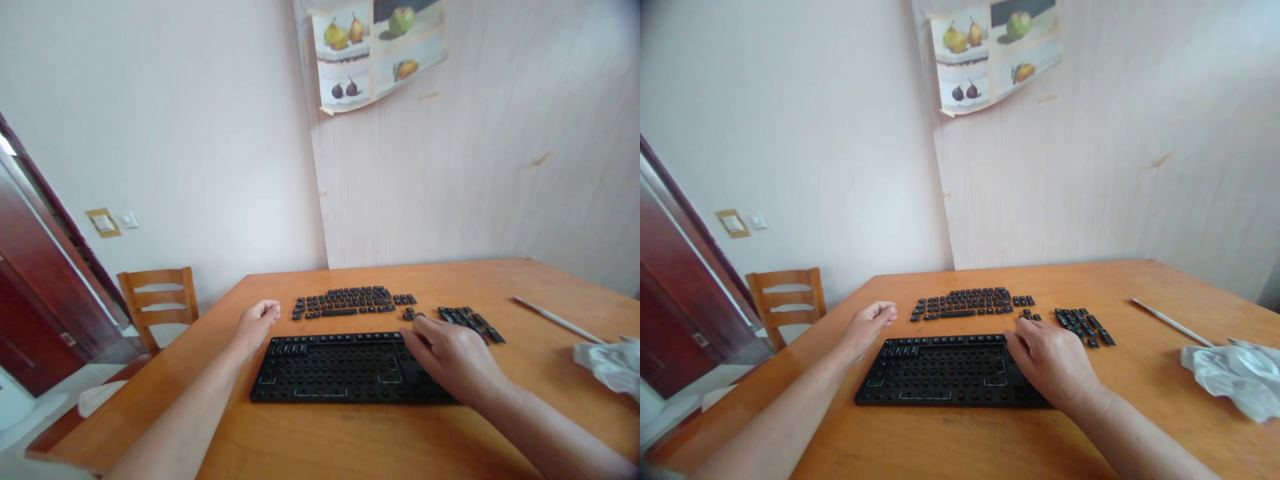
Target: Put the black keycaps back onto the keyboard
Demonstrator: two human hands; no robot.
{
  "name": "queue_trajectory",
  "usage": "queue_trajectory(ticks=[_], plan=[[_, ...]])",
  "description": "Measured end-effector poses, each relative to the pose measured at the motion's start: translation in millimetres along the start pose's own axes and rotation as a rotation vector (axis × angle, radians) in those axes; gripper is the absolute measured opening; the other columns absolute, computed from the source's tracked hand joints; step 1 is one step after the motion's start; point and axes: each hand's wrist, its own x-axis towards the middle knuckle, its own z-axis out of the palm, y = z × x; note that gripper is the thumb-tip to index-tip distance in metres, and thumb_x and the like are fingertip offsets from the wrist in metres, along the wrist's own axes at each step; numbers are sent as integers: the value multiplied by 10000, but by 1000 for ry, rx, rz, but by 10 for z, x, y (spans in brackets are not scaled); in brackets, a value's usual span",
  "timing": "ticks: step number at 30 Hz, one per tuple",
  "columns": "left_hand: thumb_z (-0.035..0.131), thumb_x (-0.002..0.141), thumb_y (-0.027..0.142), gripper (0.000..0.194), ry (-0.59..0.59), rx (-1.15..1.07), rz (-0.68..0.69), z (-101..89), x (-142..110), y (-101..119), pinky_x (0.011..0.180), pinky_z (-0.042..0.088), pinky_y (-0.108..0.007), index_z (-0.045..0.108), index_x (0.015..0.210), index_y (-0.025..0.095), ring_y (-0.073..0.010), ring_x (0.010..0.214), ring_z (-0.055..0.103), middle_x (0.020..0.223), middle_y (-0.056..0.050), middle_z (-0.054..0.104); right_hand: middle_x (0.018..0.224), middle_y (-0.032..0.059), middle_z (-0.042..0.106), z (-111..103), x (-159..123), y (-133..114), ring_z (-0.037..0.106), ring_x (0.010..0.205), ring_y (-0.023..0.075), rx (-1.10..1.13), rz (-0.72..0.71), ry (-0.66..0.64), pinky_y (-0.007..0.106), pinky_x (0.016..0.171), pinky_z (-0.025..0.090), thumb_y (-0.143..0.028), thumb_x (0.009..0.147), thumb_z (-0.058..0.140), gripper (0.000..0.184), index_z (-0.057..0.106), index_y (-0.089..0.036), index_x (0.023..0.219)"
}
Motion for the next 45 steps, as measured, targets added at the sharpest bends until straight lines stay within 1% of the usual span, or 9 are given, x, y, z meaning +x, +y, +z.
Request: queue_trajectory(ticks=[4, 8, 11, 14, 19, 24, 28, 38, 45], plan=[[630, 735, 471, 349, -59, 132, 68, 95, 356, 148, 854, 488, -355, 687, 901, 169, -229, 887, 656, 906, -69, 730, 573, -22, 530, -9, -49, -93, 512, 542, 113, 126, -131, 73, 275, 571, 292, -367, 949, 485, 343, 462, -207, 646], [610, 749, 370, 229, -176, 257, 145, 390, 766, 223, 824, 489, -327, 698, 854, 187, -211, 856, 659, 886, -51, 736, 607, -18, 539, -58, -92, -195, 507, 566, 117, 191, -210, 61, 280, 583, 307, -276, 944, 504, 293, 465, -207, 662], [609, 757, 339, 199, -259, 348, 174, 663, 1052, 174, 763, 493, -305, 709, 845, 191, -198, 816, 656, 869, -48, 738, 614, -14, 541, -68, -108, -228, 511, 581, 124, 194, -267, 62, 287, 586, 317, -231, 944, 496, 269, 481, -205, 677], [618, 758, 316, 186, -332, 419, 190, 888, 1295, 75, 746, 495, -289, 717, 855, 192, -190, 812, 663, 879, -43, 743, 609, -15, 533, -62, -106, -220, 505, 571, 127, 187, -277, 80, 295, 574, 317, -220, 941, 500, 265, 476, -205, 678], [658, 729, 299, 175, -421, 496, 214, 1108, 1569, -39, 770, 500, -280, 735, 851, 199, -194, 845, 676, 907, -46, 752, 584, -12, 533, -66, -73, -229, 508, 537, 127, 164, -278, 126, 291, 531, 333, -203, 935, 502, 284, 467, -214, 653], [673, 707, 290, 203, -493, 537, 224, 1248, 1683, -70, 791, 501, -281, 752, 873, 206, -198, 853, 686, 914, -47, 762, 558, -8, 533, -87, -32, -253, 513, 513, 130, 147, -291, 135, 283, 506, 359, -201, 930, 507, 292, 467, -222, 641], [683, 693, 291, 171, -517, 579, 216, 1295, 1726, -93, 775, 499, -267, 759, 832, 228, -190, 839, 685, 887, -33, 766, 550, -4, 537, -96, -21, -243, 510, 500, 130, 138, -282, 143, 281, 487, 365, -214, 928, 510, 295, 475, -226, 635], [696, 702, 367, 152, -474, 666, 193, 1279, 1734, -145, 717, 469, -247, 763, 805, 277, -184, 826, 678, 869, -7, 767, 552, -5, 543, -116, -14, -235, 515, 501, 132, 138, -262, 135, 288, 492, 361, -213, 928, 501, 295, 476, -228, 635], [701, 695, 410, 169, -457, 708, 176, 1231, 1731, -104, 731, 453, -263, 769, 809, 305, -194, 832, 677, 873, 8, 769, 568, -10, 537, -44, -25, -183, 509, 517, 130, 165, -231, 123, 295, 508, 348, -213, 922, 515, 280, 471, -226, 645]])
